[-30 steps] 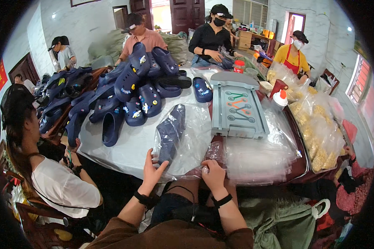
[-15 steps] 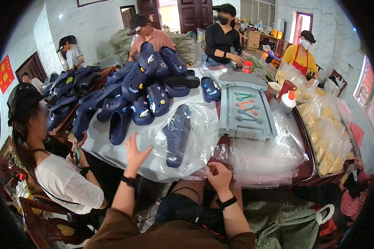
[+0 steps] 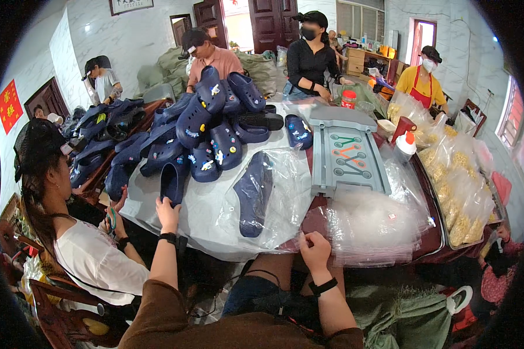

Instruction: Packing finished clogs into plastic bags and placing them in a larger storage bag.

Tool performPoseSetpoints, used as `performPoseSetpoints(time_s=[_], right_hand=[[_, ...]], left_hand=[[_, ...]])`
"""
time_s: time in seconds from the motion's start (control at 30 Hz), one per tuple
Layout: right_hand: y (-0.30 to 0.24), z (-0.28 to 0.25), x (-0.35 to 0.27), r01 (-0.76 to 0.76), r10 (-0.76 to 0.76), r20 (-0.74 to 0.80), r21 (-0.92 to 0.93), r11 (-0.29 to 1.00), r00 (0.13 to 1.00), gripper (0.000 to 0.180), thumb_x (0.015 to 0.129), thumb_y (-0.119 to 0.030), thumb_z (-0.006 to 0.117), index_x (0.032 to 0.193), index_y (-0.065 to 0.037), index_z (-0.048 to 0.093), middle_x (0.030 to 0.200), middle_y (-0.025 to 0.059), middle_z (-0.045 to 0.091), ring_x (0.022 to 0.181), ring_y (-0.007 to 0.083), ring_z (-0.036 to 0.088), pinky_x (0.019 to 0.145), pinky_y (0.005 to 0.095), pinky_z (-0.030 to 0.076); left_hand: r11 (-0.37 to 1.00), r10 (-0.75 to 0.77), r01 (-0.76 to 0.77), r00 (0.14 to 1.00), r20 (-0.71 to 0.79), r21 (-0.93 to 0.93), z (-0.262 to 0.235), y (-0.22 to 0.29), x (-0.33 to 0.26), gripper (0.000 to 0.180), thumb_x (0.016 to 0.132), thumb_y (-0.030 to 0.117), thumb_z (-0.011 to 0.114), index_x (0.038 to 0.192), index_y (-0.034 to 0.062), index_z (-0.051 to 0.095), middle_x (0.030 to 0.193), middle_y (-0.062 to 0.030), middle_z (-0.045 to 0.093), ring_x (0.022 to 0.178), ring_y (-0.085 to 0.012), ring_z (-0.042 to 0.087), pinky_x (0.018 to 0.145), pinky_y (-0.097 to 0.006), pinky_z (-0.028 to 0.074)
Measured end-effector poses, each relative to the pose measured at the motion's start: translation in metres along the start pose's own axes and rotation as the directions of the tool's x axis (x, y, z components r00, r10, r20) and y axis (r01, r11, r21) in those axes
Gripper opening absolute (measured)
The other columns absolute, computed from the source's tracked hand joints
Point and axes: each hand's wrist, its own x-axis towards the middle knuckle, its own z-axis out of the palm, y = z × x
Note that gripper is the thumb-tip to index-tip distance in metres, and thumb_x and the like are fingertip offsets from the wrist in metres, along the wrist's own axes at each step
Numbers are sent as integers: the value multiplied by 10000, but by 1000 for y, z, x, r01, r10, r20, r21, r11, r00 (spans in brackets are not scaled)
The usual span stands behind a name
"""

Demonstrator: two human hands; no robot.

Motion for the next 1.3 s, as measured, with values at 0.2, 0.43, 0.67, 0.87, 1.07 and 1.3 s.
performPoseSetpoints(time_s=[0.2, 0.43, 0.67, 0.87, 1.07, 1.3], right_hand=[[1, -8, -1, -23, 23, -22, -7, 1000, 999, 199, 839, -176, 736, 760, -11, 656, 701, 119, 624, 606, 252, 611, 585, 342, 480], [-1, -8, 2, -4, 4, -26, -17, 1000, 1000, 191, 856, -153, 721, 774, 3, 649, 664, 104, 607, 588, 184, 569, 565, 324, 450], [0, -10, 6, -120, 121, -35, 29, 992, 992, 209, 832, -185, 744, 789, 8, 675, 695, 131, 641, 626, 217, 616, 611, 334, 485], [25, -12, 9, -225, 225, 9, 117, 967, 974, 186, 857, -170, 722, 905, 4, 678, 733, 86, 658, 678, 151, 613, 651, 313, 489], [21, -15, 5, -261, 263, 48, 378, 888, 964, 426, 828, -63, 715, 1226, 0, 577, 1057, 95, 657, 926, 194, 637, 854, 322, 506], [-67, -41, -9, 30, -34, 38, 112, 993, 999, 659, 843, -174, 767, 1384, 22, 445, 1349, 170, 501, 1226, 263, 522, 1046, 376, 415]], left_hand=[[937, 132, -166, 983, -127, -308, -10, 50, -66, 400, 632, 150, 892, 827, 22, 568, 1406, -353, 407, 1281, -514, 424, 1063, -523, 384], [476, -132, 83, 991, 22, -876, -53, 35, -106, 342, 784, 96, 837, 784, 38, 501, 1393, -270, 502, 1281, -329, 496, 1067, -398, 363], [-155, 231, 271, 945, 232, -950, -118, 119, -148, 252, 825, -55, 675, 890, 98, 485, 1560, -198, 370, 1321, -231, 468, 1094, -355, 385], [-31, 471, 354, 830, 299, -935, -104, 182, -199, 313, 797, -44, 735, 877, 107, 471, 1589, -181, 334, 1432, -282, 367, 1139, -396, 329], [164, 522, 212, 810, 267, -963, -65, 207, -238, 347, 754, 24, 835, 855, 70, 506, 1588, -246, 306, 1415, -301, 403, 1088, -381, 376], [371, 520, 27, 822, 232, -928, -63, 231, -266, 315, 724, 70, 865, 797, 58, 558, 1564, -250, 330, 1411, -363, 404, 1107, -443, 371]])
